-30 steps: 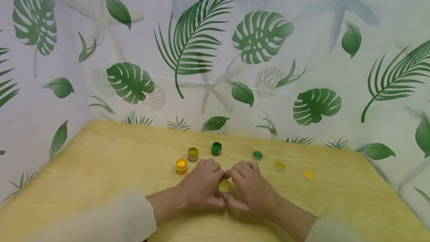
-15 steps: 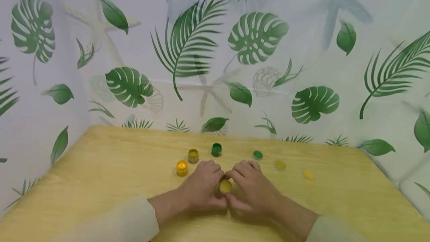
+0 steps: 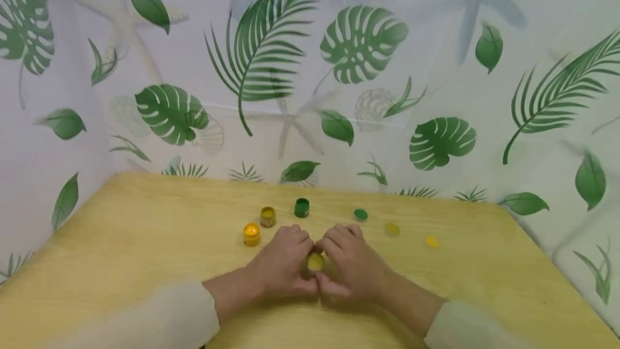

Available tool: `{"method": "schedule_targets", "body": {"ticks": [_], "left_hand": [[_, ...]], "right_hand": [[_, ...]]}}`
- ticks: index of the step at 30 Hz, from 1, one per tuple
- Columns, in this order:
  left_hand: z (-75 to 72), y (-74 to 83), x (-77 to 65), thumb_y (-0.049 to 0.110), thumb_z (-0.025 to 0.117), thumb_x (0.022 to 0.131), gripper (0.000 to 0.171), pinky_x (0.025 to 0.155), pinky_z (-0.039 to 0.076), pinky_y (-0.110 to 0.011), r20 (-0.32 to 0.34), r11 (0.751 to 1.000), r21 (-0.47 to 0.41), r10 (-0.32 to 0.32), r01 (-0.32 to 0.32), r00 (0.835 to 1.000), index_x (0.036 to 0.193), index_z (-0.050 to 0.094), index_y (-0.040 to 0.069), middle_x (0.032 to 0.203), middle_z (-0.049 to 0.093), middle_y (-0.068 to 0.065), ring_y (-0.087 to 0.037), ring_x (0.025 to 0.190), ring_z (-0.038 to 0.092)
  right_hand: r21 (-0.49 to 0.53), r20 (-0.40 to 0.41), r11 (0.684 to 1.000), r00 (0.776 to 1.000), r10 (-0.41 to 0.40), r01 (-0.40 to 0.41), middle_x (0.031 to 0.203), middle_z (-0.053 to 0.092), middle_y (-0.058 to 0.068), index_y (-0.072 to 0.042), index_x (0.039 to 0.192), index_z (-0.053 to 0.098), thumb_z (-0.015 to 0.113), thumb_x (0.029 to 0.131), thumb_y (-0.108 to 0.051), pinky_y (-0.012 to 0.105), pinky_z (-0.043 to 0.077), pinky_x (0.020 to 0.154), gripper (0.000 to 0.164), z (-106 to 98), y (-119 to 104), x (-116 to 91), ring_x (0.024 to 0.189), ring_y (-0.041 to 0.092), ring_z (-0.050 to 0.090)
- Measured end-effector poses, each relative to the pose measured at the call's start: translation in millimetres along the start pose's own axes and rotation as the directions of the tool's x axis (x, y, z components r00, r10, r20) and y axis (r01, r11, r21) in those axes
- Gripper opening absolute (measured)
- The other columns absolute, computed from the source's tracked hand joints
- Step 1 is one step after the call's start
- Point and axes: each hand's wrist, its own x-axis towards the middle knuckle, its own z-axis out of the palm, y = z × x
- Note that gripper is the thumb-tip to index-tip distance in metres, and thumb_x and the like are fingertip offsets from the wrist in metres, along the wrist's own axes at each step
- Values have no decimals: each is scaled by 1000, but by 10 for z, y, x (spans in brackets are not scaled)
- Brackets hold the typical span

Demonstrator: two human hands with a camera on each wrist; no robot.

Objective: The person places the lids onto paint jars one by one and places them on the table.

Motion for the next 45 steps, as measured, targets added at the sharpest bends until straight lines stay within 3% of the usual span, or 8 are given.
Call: {"method": "schedule_targets", "body": {"ticks": [4, 21, 25, 29, 37, 41, 45], "left_hand": [[17, 6, -4, 45, 75, 74, 33, 72, 36, -25, -18, 1000, 9, 1, -1, 1000, 82, 62, 16, 77, 55, 8, -10, 74, 43], [77, 19, -33, 48, 74, 75, 34, 71, 32, -23, 38, 1000, -19, -12, 12, 999, 82, 62, 16, 77, 53, 9, -9, 74, 40], [34, 13, 1, 49, 73, 77, 36, 72, 32, -24, 59, 1000, -15, -10, 11, 998, 85, 63, 17, 79, 53, 9, -9, 76, 40], [1, 11, 12, 50, 76, 75, 37, 72, 33, -24, 34, 1000, -5, 20, -20, 999, 85, 63, 17, 78, 52, 9, -9, 75, 40], [20, 15, -26, 51, 79, 71, 41, 73, 34, -24, 52, 996, 29, 77, -79, 996, 85, 63, 16, 76, 49, 9, -9, 75, 40], [23, 41, -30, 52, 79, 71, 43, 74, 35, -24, 39, 995, 23, 98, -99, 994, 87, 63, 16, 78, 51, 9, -9, 76, 41], [27, 64, -73, 52, 80, 69, 45, 74, 35, -23, 11, 997, 19, 78, -78, 997, 89, 64, 15, 79, 51, 9, -9, 76, 42]], "right_hand": [[-1, 2, 999, 999, 37, -37, 91, 55, -5, -15, 97, 60, 65, 78, -37, 32, 30, 82, 30, 20, -5, -10, 86, 13, 47], [3, 47, 998, 997, 65, -65, 83, 49, -7, -18, 86, 54, 65, 79, -42, 30, 29, 80, 27, 55, -25, -56, 81, 12, 43], [-3, 24, 999, 999, 48, -48, 81, 49, -6, -18, 84, 53, 67, 77, -42, 31, 30, 79, 29, 39, 2, -34, 80, 11, 43], [-15, -3, 1000, 1000, 25, -25, 78, 47, -7, -17, 81, 52, 66, 77, -43, 31, 30, 78, 30, 31, 18, -12, 76, 11, 41], [6, -90, 999, 995, -37, 37, 63, 31, -11, -20, 64, 42, 57, 92, -59, 30, 29, 71, 50, 63, -6, -18, 61, 7, 31], [15, -97, 1000, 995, -2, 3, 67, 42, -11, -19, 70, 52, 52, 92, -66, 28, 30, 70, 51, 48, -15, -27, 65, 8, 38], [45, -55, 999, 998, 31, -28, 80, 54, -9, -19, 86, 62, 56, 90, -61, 28, 34, 73, 43, 55, -44, -32, 76, 9, 47]]}}
